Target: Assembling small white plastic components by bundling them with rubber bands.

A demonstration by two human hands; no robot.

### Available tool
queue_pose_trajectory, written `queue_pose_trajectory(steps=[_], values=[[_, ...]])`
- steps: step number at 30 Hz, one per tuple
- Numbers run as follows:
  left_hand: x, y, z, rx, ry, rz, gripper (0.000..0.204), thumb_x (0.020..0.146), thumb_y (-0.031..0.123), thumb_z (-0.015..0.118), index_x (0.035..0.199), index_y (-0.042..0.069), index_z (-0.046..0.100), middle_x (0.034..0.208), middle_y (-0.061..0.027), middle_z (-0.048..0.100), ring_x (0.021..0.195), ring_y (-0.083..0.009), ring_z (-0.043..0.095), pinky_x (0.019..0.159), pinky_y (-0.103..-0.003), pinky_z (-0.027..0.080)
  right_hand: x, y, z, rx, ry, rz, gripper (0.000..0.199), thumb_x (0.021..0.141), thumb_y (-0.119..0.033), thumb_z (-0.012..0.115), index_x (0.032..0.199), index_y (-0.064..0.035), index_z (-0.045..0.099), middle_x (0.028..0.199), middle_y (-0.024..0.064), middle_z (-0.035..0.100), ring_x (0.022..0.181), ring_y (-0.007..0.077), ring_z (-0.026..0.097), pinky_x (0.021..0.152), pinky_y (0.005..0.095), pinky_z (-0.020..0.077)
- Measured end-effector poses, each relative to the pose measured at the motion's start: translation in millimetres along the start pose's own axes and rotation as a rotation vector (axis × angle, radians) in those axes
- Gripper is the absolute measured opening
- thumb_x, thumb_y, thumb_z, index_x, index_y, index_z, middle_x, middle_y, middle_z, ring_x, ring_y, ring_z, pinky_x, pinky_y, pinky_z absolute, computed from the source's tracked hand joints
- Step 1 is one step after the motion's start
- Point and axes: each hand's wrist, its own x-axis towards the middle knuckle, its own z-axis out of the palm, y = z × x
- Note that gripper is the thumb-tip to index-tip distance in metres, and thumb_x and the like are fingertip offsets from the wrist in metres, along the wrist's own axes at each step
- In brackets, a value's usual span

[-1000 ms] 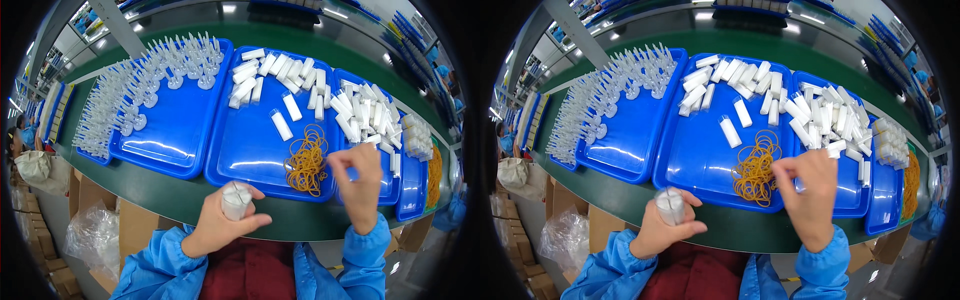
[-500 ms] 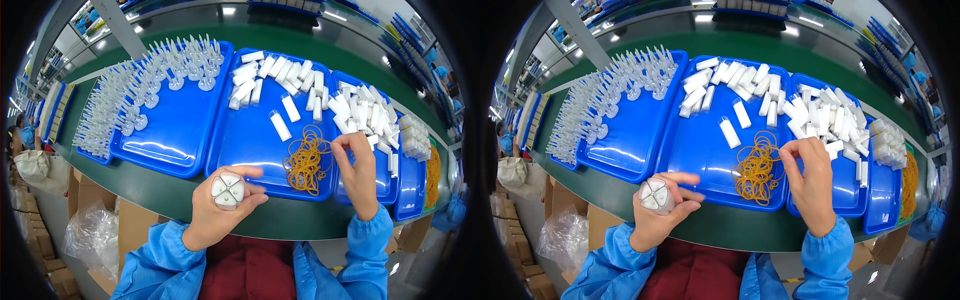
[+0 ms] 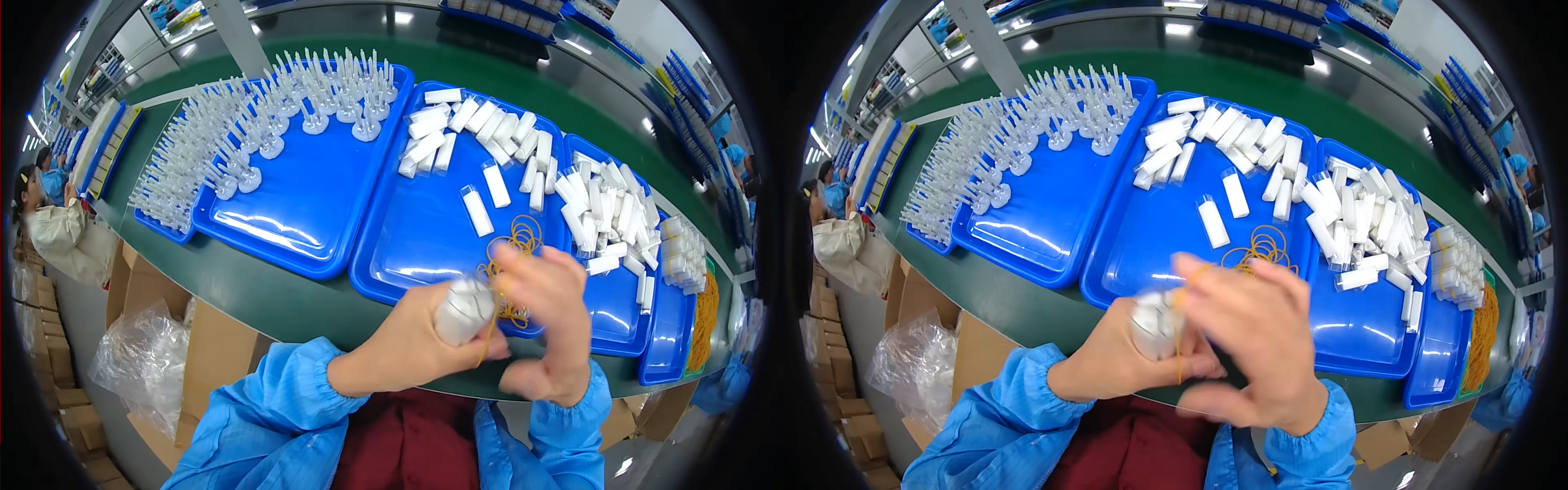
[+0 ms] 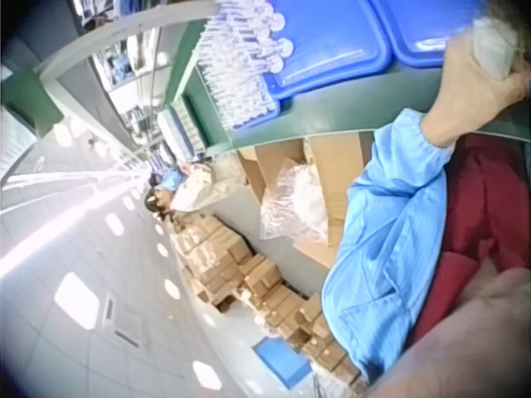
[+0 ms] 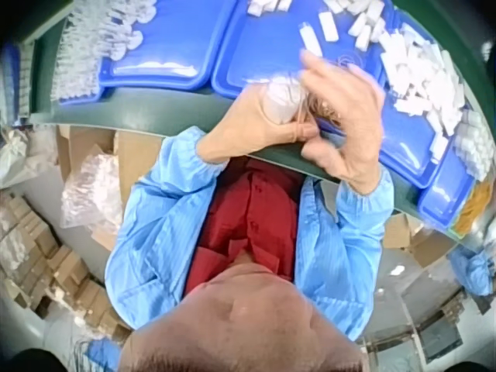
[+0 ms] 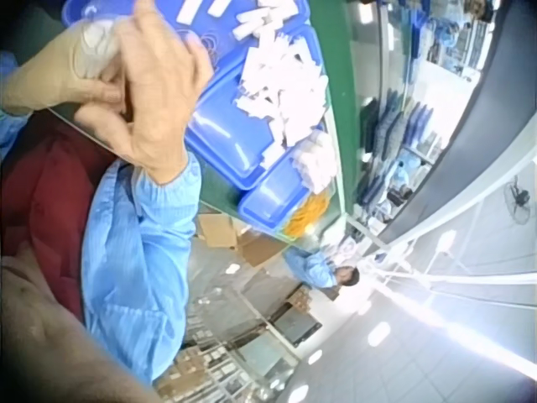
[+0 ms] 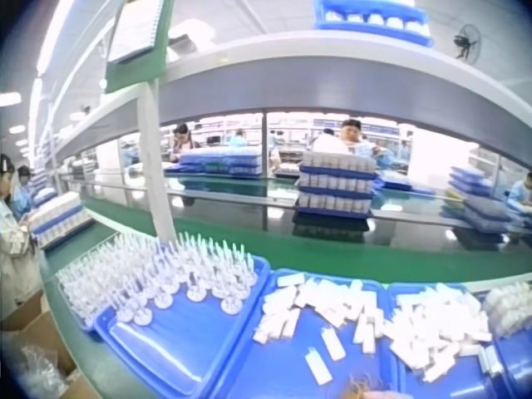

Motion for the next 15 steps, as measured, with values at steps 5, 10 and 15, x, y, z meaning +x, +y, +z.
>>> queue_pose_trajectory(steps=[5,10,15], values=[[-5,-2,-7,1.005,0.018,0.376,0.034,0.07,0.014,0.08,0.094,0.003,0.059,0.075,-0.0136,0.064,0.072,-0.0373,0.067,0.061,-0.043,0.054,17,10,-14,-0.434,-0.301,-0.064,0.087,0.084,-0.082,0.043,0.123,-0.0079,0.064,0.13,0.0119,0.065,0.126,0.029,0.059,0.117,0.0515,0.0227],[-17,31,-40,0.53,0.235,0.449,0.031,0.081,0.024,0.084,0.086,0.007,0.059,0.071,-0.0043,0.059,0.053,-0.0137,0.057,0.048,-0.027,0.045,-6,31,-35,-0.465,-0.158,0.179,0.074,0.095,-0.071,0.037,0.111,-0.0055,0.067,0.115,0.012,0.069,0.118,0.0285,0.062,0.115,0.0506,0.0249],[-2,20,-49,-0.076,0.65,0.321,0.023,0.098,0.023,0.06,0.088,0.004,0.053,0.063,-0.0044,0.052,0.047,-0.0106,0.045,0.042,-0.023,0.036,-27,29,-37,1.226,0.022,0.03,0.066,0.104,-0.057,0.03,0.116,-0.0028,0.065,0.118,0.0113,0.068,0.119,0.0252,0.061,0.101,0.045,0.0339]])
